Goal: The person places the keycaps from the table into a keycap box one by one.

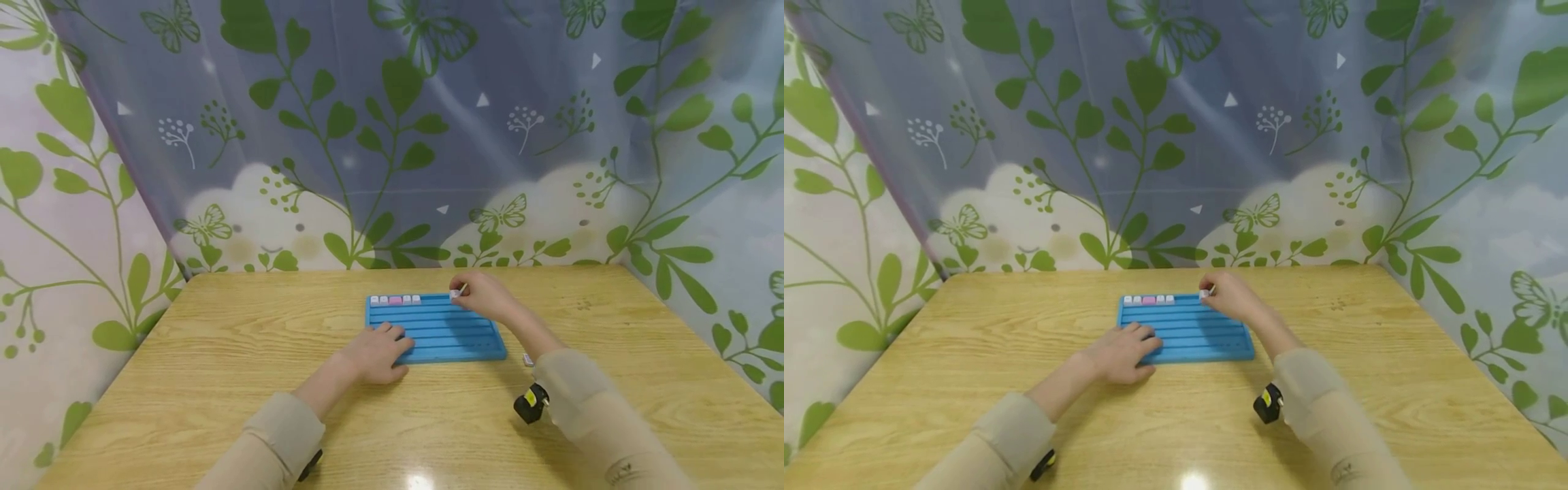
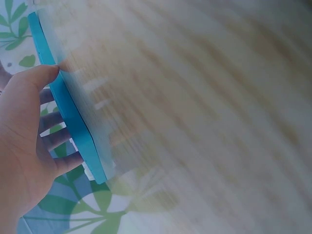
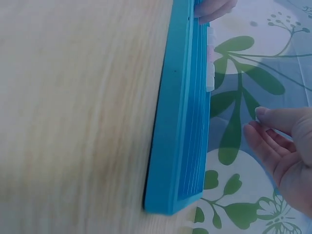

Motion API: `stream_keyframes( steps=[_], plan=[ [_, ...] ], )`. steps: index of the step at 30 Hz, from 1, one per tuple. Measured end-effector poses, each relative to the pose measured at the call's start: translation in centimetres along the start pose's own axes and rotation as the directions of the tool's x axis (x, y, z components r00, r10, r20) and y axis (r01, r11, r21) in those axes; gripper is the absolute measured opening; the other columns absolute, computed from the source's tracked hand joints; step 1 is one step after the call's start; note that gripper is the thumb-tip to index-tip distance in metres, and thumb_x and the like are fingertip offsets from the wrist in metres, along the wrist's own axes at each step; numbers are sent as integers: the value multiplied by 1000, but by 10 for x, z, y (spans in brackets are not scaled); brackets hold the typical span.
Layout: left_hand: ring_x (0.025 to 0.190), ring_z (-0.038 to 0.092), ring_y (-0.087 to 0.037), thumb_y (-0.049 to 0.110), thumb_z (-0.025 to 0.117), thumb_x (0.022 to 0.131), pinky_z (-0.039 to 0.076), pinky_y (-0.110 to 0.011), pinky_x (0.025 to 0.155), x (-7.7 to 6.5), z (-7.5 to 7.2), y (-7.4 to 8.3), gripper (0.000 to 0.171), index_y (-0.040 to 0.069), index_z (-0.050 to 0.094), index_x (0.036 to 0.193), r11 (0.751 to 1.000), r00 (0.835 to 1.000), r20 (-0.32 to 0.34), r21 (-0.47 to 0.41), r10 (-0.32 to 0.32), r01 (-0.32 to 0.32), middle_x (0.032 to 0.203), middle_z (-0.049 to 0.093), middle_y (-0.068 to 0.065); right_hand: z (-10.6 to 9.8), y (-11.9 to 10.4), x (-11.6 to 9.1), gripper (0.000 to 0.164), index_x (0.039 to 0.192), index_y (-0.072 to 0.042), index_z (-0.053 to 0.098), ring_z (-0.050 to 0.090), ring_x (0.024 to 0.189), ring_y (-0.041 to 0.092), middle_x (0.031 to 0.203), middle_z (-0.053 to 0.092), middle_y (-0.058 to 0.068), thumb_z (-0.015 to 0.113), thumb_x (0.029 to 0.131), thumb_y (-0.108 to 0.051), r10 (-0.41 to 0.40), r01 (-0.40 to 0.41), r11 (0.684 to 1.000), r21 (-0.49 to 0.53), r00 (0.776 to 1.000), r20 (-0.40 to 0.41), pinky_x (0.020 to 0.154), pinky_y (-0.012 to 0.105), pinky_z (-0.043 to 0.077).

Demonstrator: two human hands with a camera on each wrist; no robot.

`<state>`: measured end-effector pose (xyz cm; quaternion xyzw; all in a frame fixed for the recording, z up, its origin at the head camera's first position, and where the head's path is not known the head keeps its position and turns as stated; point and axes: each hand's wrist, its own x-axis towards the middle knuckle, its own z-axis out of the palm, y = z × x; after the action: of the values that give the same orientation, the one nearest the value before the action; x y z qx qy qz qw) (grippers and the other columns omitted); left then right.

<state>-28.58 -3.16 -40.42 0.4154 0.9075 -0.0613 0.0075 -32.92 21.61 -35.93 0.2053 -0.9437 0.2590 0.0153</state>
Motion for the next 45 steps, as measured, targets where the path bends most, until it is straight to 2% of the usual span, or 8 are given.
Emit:
stream_keyframes(
  steps=[5,8,11,19,23,32,45],
  plan=[
    [114,44,-24,43,48,93,41,-41,92,-1,0,-1,49,17,48,134,1000,1000,-3,8,2,-2,129,48,-6,8,2,20,22,103,2,65,60,83,21,95,63,9,67,84,-9,-99,101,989,-111,995,24,72,35,49],
    [114,44,-24,43,48,93,41,-41,92,-1,0,-1,49,17,48,134,1000,1000,-2,9,11,-11,129,48,-6,15,3,29,22,103,3,64,57,86,24,96,61,10,67,84,-9,-115,121,985,-127,992,51,76,37,48],
    [115,44,-23,44,47,93,41,-41,93,0,1,-1,49,18,48,134,1000,1000,-5,16,14,-14,129,48,-5,20,2,34,22,104,4,64,57,89,25,96,62,11,66,85,-7,-106,113,987,-110,992,70,78,38,48],
    [115,44,-22,44,48,93,40,-40,93,-1,1,-1,48,18,48,134,1000,1000,-5,17,7,-6,129,47,-4,31,0,48,22,105,3,64,58,90,26,98,63,12,65,86,-9,-72,83,985,-149,994,79,79,37,48],
    [115,43,-22,44,48,93,41,-40,93,-2,0,-1,48,19,48,134,1000,1000,-6,16,4,-4,129,48,-3,35,0,50,21,104,2,63,58,88,24,95,62,11,64,86,-9,-45,59,985,-161,995,91,76,37,48],
    [113,44,-21,44,49,93,41,-40,92,-2,-1,-1,47,19,48,133,1000,1000,-8,16,3,-3,126,48,-3,43,1,55,18,104,0,65,58,86,24,95,62,11,62,87,-6,-58,78,980,-185,992,112,74,36,48],
    [113,44,-21,45,48,93,41,-39,91,0,3,-2,47,20,48,133,999,1000,-4,33,0,0,126,48,-2,49,2,57,17,102,0,66,56,85,24,94,61,11,62,87,-6,-36,50,982,-183,996,81,75,37,47]
  ],
)
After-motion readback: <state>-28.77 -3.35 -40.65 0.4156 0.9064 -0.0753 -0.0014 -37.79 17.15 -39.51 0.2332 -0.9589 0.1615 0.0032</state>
